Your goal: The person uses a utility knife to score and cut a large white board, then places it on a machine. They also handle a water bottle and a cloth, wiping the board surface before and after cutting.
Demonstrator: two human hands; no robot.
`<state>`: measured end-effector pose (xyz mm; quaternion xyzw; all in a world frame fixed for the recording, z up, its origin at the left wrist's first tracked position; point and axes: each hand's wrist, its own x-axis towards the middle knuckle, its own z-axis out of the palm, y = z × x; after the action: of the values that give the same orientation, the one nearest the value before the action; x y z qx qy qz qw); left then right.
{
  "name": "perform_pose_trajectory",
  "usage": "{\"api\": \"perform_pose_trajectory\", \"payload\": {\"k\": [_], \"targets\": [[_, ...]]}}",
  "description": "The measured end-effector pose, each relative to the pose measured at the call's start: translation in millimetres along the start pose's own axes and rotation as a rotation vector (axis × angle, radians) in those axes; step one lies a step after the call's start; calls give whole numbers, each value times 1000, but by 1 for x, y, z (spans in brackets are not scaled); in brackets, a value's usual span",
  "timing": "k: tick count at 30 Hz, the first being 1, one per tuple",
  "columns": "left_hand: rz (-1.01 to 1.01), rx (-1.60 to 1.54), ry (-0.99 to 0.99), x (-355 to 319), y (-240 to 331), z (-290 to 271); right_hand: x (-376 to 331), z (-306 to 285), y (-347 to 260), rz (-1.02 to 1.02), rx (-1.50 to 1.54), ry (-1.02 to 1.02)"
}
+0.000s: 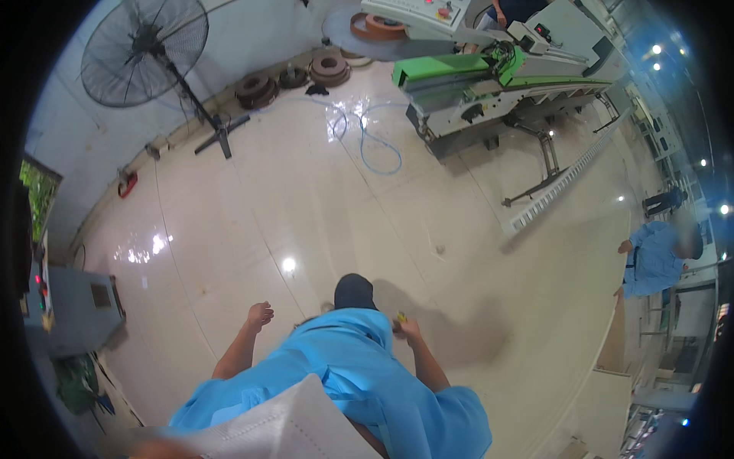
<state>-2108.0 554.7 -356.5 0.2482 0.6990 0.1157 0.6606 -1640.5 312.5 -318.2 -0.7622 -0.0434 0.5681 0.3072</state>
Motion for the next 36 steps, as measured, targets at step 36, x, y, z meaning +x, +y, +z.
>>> {"api": "perform_pose_trajectory", "payload": {"k": [36], "targets": [[574,381,-586,250,872,184,280,298,-857,-689,-133,100]]}}
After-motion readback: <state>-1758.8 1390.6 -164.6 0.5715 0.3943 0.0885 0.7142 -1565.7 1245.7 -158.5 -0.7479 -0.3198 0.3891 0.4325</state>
